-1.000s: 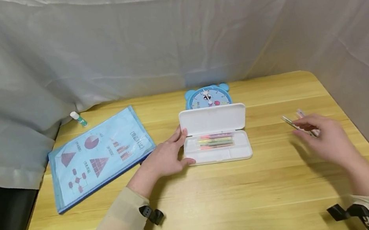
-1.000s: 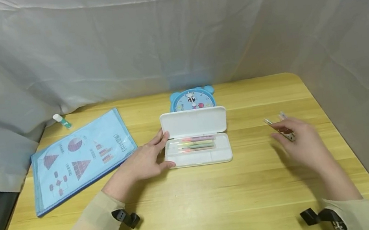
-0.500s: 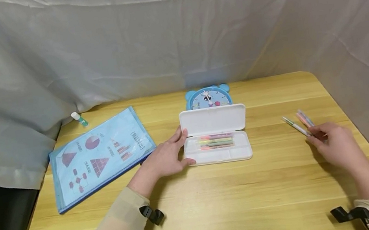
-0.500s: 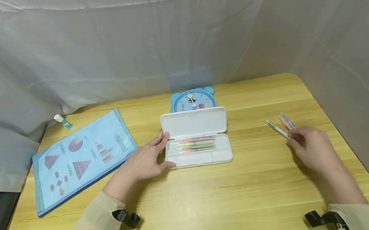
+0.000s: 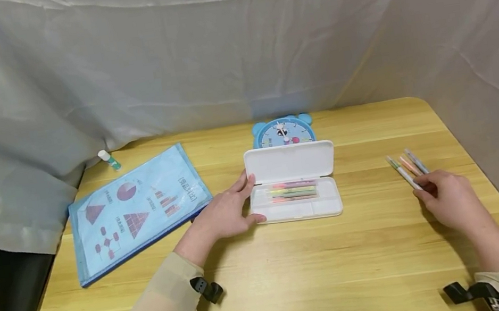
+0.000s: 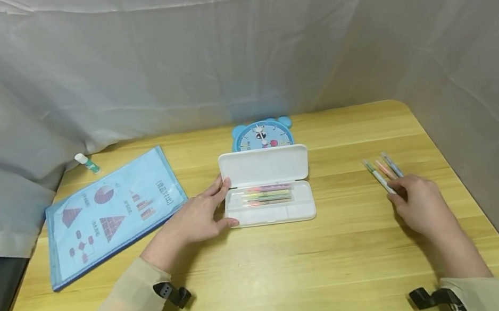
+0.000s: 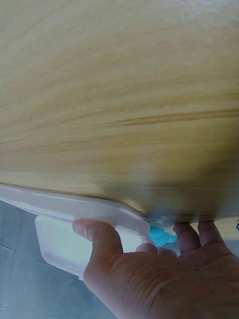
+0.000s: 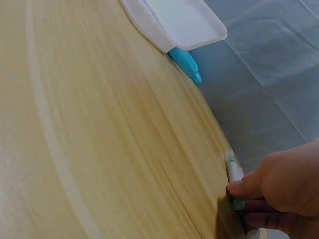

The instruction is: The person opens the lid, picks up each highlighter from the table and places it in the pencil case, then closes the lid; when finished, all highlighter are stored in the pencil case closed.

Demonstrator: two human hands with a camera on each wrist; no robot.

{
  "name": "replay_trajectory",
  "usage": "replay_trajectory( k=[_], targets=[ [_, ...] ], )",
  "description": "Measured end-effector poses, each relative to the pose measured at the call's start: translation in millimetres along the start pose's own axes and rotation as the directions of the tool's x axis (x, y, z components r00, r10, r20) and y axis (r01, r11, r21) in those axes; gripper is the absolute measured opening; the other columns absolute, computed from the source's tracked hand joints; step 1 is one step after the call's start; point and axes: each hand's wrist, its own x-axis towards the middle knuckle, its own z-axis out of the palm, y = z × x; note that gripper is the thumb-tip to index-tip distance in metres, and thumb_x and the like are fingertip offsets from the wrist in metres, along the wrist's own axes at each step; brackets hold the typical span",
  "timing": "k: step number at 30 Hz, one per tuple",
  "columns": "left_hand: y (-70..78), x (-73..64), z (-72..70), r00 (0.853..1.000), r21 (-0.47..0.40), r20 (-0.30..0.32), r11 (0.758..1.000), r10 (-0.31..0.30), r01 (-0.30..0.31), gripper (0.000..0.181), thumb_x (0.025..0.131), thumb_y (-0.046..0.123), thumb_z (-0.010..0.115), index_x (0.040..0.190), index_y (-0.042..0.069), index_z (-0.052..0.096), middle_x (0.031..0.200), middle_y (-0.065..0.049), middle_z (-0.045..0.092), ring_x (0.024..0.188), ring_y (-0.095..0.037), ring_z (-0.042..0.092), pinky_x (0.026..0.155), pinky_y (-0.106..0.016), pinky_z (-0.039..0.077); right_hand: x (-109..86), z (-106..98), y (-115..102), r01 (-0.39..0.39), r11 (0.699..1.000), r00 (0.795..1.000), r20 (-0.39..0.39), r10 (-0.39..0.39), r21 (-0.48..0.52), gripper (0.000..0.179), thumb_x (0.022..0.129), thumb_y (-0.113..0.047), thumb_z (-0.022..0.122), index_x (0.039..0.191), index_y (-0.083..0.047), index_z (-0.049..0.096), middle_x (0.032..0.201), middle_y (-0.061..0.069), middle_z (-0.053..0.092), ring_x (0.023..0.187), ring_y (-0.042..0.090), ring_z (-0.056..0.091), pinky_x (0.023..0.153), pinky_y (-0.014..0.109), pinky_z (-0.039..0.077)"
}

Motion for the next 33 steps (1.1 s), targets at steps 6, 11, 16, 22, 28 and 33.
replay_trajectory(
  k=[6, 11, 16, 22, 28, 33],
  targets=[
    [0.1, 0.0, 0.2, 1.000, -0.001, -0.002, 1.000, 0.001, -0.001, 0.103, 0.097, 0.063, 0.068, 0.168, 0.014, 0.012, 0.175, -0.004, 0.001, 0.141, -0.036, 0.051, 0.109, -0.046, 0.048, -0.8, 0, -3, 0.007, 1.000, 1.000, -0.005, -0.007, 0.011, 0.018, 0.089, 0.004, 0.079, 0.106, 0.010, 0.076, 0.084, 0.014, 0.070, 0.071, 0.027, 0.064, 0.058, 0.034, 0.049],
    [0.2, -0.1, 0.7, 1.000, 0.001, -0.004, 1.000, 0.000, 0.000, 0.103, 0.097, 0.063, 0.068, 0.168, 0.014, 0.013, 0.176, -0.004, 0.001, 0.142, -0.036, 0.051, 0.109, -0.046, 0.048, -0.7, -2, -8, 0.020, 0.999, 1.000, -0.025, -0.019, 0.032, 0.017, 0.090, 0.004, 0.079, 0.106, 0.008, 0.077, 0.088, 0.016, 0.070, 0.073, 0.026, 0.060, 0.058, 0.030, 0.046],
    [0.1, -0.5, 0.8, 1.000, 0.008, -0.001, 1.000, -0.004, 0.004, 0.103, 0.097, 0.063, 0.068, 0.168, 0.015, 0.012, 0.175, -0.004, 0.001, 0.143, -0.036, 0.050, 0.109, -0.046, 0.048, 3.2, -6, -17, 0.078, 0.994, 0.995, -0.069, -0.072, 0.081, 0.017, 0.090, 0.005, 0.079, 0.107, 0.007, 0.077, 0.092, 0.018, 0.072, 0.076, 0.022, 0.063, 0.060, 0.015, 0.044],
    [0.6, -0.6, 0.4, 1.000, 0.009, 0.004, 1.000, -0.004, 0.004, 0.103, 0.097, 0.063, 0.067, 0.169, 0.015, 0.011, 0.176, -0.005, 0.001, 0.141, -0.037, 0.051, 0.110, -0.047, 0.047, 10.3, -11, -40, 0.173, 0.979, 0.981, -0.108, -0.162, 0.109, 0.018, 0.088, 0.005, 0.081, 0.106, 0.000, 0.080, 0.093, 0.007, 0.074, 0.082, 0.005, 0.062, 0.069, 0.012, 0.047],
    [0.3, 0.5, 0.6, 1.000, 0.005, 0.005, 1.000, -0.004, 0.004, 0.103, 0.097, 0.063, 0.067, 0.168, 0.015, 0.010, 0.175, -0.004, 0.000, 0.143, -0.036, 0.049, 0.111, -0.046, 0.047, 17.5, -11, -68, 0.274, 0.954, 0.958, -0.116, -0.261, 0.122, 0.021, 0.088, 0.006, 0.081, 0.106, -0.004, 0.081, 0.092, 0.000, 0.073, 0.084, 0.008, 0.065, 0.068, 0.018, 0.050],
    [0.4, 0.1, 0.0, 1.000, 0.007, 0.004, 1.000, -0.003, 0.003, 0.102, 0.097, 0.064, 0.066, 0.168, 0.016, 0.010, 0.176, -0.003, 0.000, 0.144, -0.035, 0.048, 0.111, -0.045, 0.047, 24.5, -5, -86, 0.314, 0.937, 0.949, -0.091, -0.303, 0.152, 0.022, 0.089, 0.007, 0.080, 0.107, -0.004, 0.081, 0.096, 0.000, 0.074, 0.087, 0.018, 0.067, 0.086, 0.036, 0.052]
  ],
)
